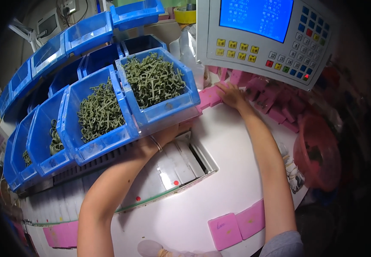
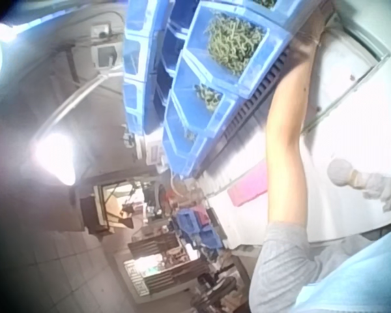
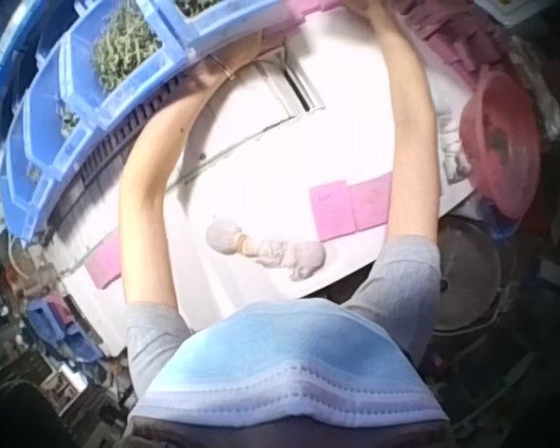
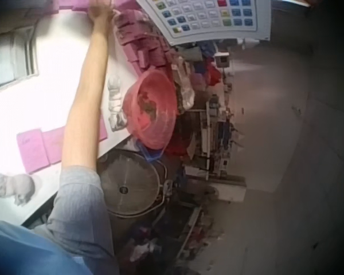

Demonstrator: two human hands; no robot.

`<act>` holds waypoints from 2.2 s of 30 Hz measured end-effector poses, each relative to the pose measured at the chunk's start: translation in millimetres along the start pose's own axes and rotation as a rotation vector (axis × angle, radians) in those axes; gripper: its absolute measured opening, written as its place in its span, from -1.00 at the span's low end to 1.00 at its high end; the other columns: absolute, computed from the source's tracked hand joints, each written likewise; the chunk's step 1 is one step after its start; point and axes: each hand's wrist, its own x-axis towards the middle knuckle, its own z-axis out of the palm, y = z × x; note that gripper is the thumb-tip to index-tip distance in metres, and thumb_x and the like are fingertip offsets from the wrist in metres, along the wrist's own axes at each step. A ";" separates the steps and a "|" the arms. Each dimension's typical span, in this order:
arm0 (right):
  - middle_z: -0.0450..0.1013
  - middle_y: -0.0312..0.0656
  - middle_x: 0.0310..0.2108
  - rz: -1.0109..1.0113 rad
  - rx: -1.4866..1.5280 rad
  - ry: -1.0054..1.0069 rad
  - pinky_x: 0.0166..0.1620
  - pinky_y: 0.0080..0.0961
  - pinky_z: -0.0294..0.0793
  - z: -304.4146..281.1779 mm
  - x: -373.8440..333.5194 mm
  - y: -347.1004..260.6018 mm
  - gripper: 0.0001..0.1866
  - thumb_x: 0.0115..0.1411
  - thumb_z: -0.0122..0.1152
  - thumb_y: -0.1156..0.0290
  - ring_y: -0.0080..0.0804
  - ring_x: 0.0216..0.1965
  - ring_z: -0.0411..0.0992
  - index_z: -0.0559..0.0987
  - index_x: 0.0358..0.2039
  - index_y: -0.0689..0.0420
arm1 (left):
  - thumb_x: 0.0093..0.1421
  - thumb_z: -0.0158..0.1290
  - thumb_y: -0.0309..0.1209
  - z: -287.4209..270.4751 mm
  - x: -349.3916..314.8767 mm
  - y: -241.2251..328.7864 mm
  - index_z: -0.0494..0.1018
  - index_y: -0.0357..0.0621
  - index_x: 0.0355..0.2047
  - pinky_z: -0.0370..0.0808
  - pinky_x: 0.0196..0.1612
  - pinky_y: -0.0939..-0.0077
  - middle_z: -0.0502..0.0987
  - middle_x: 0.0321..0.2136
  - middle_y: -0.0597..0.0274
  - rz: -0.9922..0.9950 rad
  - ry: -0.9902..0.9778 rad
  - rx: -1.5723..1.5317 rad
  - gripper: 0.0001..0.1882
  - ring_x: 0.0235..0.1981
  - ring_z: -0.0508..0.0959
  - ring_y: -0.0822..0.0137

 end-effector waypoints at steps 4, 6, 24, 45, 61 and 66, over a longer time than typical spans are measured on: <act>0.25 -0.16 0.09 -0.119 0.032 -0.023 0.09 0.05 0.18 -2.9 -6.5 1.8 -0.55 0.16 -0.23 -0.08 0.00 0.09 0.20 0.37 0.05 -0.37 | 0.00 0.12 0.06 -0.5 -8.5 14.8 0.32 -0.27 -0.07 0.33 -0.10 0.12 0.40 -0.26 -0.12 -0.070 -0.038 0.043 -0.31 -0.22 0.41 -0.10; 0.29 -0.15 0.03 -0.128 0.041 -0.020 0.09 -0.02 0.19 -6.5 -23.5 2.9 -0.60 0.18 -0.19 -0.03 -0.01 0.06 0.22 0.39 0.02 -0.34 | -0.01 0.12 0.07 -12.5 -10.8 36.6 0.31 -0.35 -0.06 0.32 -0.09 0.10 0.38 -0.24 -0.16 -0.173 -0.295 -0.013 -0.27 -0.20 0.40 -0.13; 0.21 -0.16 0.10 0.013 0.144 -0.073 0.11 -0.19 0.13 -66.2 -186.9 -11.9 -0.48 0.05 0.08 0.11 -0.12 0.10 0.14 0.37 0.09 -0.26 | -0.07 0.14 0.05 -90.2 -99.9 121.9 0.31 -0.45 -0.05 0.32 -0.32 0.29 0.36 -0.36 0.03 -0.072 -0.167 -0.055 -0.21 -0.32 0.35 0.12; 0.05 0.22 0.17 0.043 0.012 -0.433 0.13 -0.21 0.19 -142.9 -293.3 -75.0 -0.09 -0.12 0.29 0.10 0.12 0.13 0.15 0.16 0.20 0.22 | -0.05 0.17 -0.13 -177.4 -232.3 94.0 0.10 -0.38 0.15 0.14 0.13 0.02 0.14 0.10 -0.21 -0.183 -0.223 -0.073 -0.15 0.14 0.12 -0.18; 0.37 0.20 -0.08 -0.197 0.065 -0.053 0.00 -0.31 0.34 -126.1 -230.2 -75.9 -0.60 0.20 0.01 0.21 -0.10 0.00 0.35 0.48 -0.05 0.22 | -0.03 0.16 -0.06 -161.5 -218.0 93.5 0.16 -0.37 0.11 0.16 0.12 0.10 0.25 0.07 -0.13 -0.162 -0.191 -0.138 -0.18 0.11 0.22 -0.12; 0.02 0.10 0.22 -0.314 0.152 -0.427 0.20 0.02 0.02 -100.4 -231.8 -101.9 -0.29 0.11 0.04 -0.09 0.14 0.26 -0.10 0.21 0.22 -0.05 | -0.02 0.13 -0.02 -162.3 -217.8 91.4 0.14 -0.33 0.14 0.14 0.13 0.11 0.26 0.09 -0.08 -0.135 -0.218 -0.142 -0.15 0.11 0.22 -0.12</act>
